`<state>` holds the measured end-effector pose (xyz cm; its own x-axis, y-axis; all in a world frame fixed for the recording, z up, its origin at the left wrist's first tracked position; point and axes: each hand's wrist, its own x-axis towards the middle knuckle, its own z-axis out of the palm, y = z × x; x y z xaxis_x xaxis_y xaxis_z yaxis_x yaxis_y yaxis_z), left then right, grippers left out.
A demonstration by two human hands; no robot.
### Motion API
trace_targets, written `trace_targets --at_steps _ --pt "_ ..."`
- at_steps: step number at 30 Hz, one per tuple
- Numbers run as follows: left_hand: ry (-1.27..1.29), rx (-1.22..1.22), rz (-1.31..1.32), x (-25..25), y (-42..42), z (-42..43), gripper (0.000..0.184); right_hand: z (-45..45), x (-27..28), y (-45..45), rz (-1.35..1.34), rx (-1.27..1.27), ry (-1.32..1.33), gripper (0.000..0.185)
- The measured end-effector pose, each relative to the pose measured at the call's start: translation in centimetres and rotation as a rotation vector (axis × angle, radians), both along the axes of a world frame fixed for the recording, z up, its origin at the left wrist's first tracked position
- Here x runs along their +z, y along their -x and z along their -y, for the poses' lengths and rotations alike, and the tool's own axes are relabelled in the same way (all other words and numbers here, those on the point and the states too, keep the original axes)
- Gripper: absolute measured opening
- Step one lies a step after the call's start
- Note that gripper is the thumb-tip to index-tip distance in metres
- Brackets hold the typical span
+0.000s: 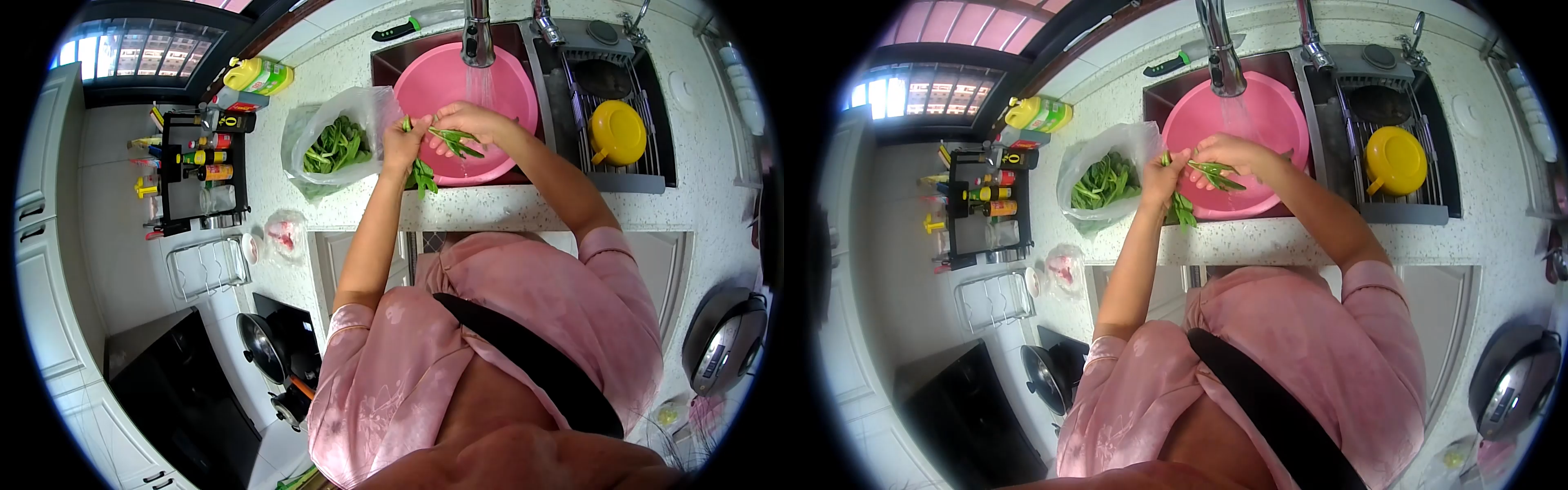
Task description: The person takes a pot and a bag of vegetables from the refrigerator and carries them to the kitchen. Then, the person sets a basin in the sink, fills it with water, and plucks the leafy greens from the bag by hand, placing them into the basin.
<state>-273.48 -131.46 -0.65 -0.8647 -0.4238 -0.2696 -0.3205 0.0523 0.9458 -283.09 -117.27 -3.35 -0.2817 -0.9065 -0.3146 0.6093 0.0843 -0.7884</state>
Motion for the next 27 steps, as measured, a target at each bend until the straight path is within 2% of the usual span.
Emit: trace_targets --at_steps 18,20,21,23,25,27 --pt "-0.064 -0.008 -0.024 -0.4 -0.4 0.4 0.02 0.4 1.1 -0.4 0.012 0.058 -0.039 0.02" --pt "-0.056 -0.035 -0.028 -0.2 -0.5 0.6 0.023 0.6 0.0 0.1 -0.229 0.106 -0.063 0.017" --pt "-0.041 -0.069 0.005 0.3 -0.7 0.5 0.023 0.7 -0.4 0.3 -0.231 0.11 -0.062 0.017" --pt "-0.026 -0.098 0.036 0.6 -1.0 0.7 0.024 0.8 -0.8 0.5 -0.517 0.11 -0.114 0.014" --pt "0.173 -0.233 0.118 0.0 -1.2 1.3 0.026 0.8 -0.9 0.3 -0.595 0.101 -0.11 0.014" --pt "0.201 -0.239 0.114 -0.7 -1.4 1.5 0.026 1.0 -0.9 -0.1 -0.671 0.093 -0.105 0.013"
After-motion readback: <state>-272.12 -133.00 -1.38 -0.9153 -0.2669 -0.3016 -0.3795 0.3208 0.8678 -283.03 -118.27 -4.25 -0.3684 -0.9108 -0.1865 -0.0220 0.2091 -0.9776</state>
